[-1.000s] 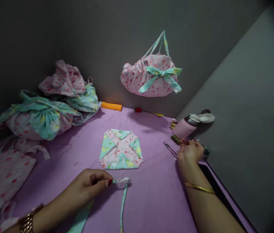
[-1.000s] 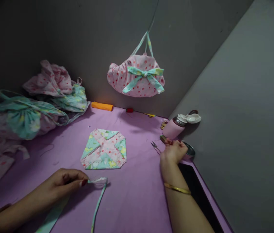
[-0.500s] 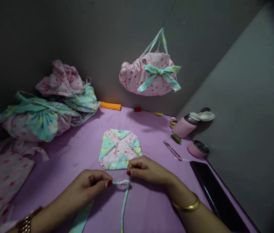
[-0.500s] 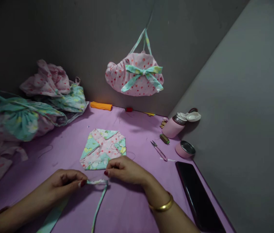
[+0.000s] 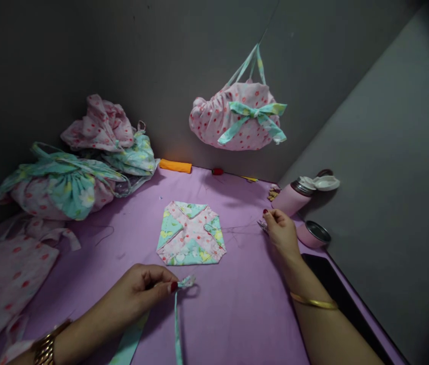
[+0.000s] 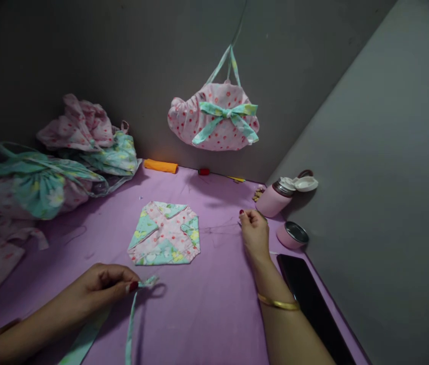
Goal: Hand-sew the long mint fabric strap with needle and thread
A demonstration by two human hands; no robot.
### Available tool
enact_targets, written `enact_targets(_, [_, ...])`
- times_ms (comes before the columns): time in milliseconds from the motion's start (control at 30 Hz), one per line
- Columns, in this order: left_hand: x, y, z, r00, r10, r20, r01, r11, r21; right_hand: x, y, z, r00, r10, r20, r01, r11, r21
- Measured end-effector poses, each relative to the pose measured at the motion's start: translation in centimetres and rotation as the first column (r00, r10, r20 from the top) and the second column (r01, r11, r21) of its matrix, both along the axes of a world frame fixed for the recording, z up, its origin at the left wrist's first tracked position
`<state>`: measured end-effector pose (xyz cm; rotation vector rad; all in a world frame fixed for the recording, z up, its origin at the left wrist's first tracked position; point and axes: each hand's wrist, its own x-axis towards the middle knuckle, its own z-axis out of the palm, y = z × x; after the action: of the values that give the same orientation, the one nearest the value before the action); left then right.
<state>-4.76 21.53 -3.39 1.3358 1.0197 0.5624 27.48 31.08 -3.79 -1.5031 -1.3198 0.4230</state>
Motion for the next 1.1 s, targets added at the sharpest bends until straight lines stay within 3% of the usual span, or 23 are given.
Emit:
enact_targets(67, [0.0, 0.0, -0.1, 1.000, 0.005, 0.002, -0.005, 1.000, -0.006, -0.3, -0.1, 0.0, 1.000, -0.019, 0.009, 0.019, 1.000, -0.016])
enact_targets(167, [0.0, 0.0, -0.3, 1.000, 0.027, 0.010, -0.027, 1.000, 0.000, -3.3, -1.7, 0.8, 0.999, 0.032, 0.012, -0.031, 0.998, -0.058])
enact_targets(233, [0.0, 0.0, -0.3, 0.998, 0.060, 0.023, -0.060, 0.998, 0.005, -6.4, -3.6, 1.5, 0.987, 0.159, 0.001, -0.158, 0.978, -0.133])
enact_targets(267, [0.0, 0.1, -0.2, 0.996, 0.079, 0.034, -0.080, 0.997, 0.004, -8.0, -4.8, 1.9, 0.962, 0.272, -0.028, -0.272, 0.941, -0.200])
enact_targets(300, [0.0, 0.1, -0.1, 0.994, 0.097, 0.047, -0.097, 0.995, -0.002, -9.4, -6.0, 2.2, 0.885, 0.446, -0.132, -0.463, 0.813, -0.354])
enact_targets(367, [0.1, 0.1, 0.3, 0.989, 0.128, 0.070, -0.127, 0.992, -0.018, -11.7, -8.1, 2.5, 0.667, 0.650, -0.366, -0.725, 0.452, -0.519])
enact_targets(400, [0.1, 0.1, 0.4, 0.987, 0.138, 0.077, -0.137, 0.990, -0.025, -12.5, -9.0, 2.5, 0.589, 0.675, -0.443, -0.781, 0.337, -0.525])
enact_targets(433, [0.1, 0.1, 0.6, 0.986, 0.146, 0.080, -0.144, 0.989, -0.031, -13.1, -9.6, 2.5, 0.535, 0.687, -0.492, -0.817, 0.270, -0.510])
enact_targets(467, [0.1, 0.0, 0.7, 0.985, 0.151, 0.084, -0.149, 0.988, -0.036, -13.5, -10.0, 2.3, 0.509, 0.688, -0.517, -0.836, 0.253, -0.486])
enact_targets(600, [0.1, 0.1, 0.6, 0.975, 0.193, 0.113, -0.185, 0.979, -0.081, -13.8, -10.1, 1.7, 0.548, 0.682, -0.484, -0.819, 0.321, -0.475])
enact_targets(667, [0.1, 0.2, 0.6, 0.964, 0.242, 0.114, -0.234, 0.969, -0.082, -13.6, -9.8, 1.8, 0.564, 0.692, -0.450, -0.801, 0.328, -0.500])
enact_targets(767, [0.1, 0.3, 0.7, 0.955, 0.288, 0.077, -0.285, 0.958, -0.043, -13.0, -9.5, 2.3, 0.504, 0.716, -0.483, -0.836, 0.264, -0.481])
enact_targets(933, [0.1, 0.2, 1.1, 0.961, 0.276, -0.021, -0.272, 0.956, 0.108, -12.3, -9.4, 3.3, 0.386, 0.761, -0.522, -0.888, 0.153, -0.433])
enact_targets(1033, [0.0, 0.0, 1.2, 0.959, 0.278, -0.051, -0.265, 0.947, 0.181, -12.4, -9.5, 3.9, 0.363, 0.833, -0.418, -0.892, 0.181, -0.414])
enact_targets(1100, [0.0, 0.1, 1.1, 0.961, 0.274, -0.034, -0.265, 0.951, 0.161, -12.6, -9.6, 4.1, 0.371, 0.862, -0.344, -0.880, 0.208, -0.427])
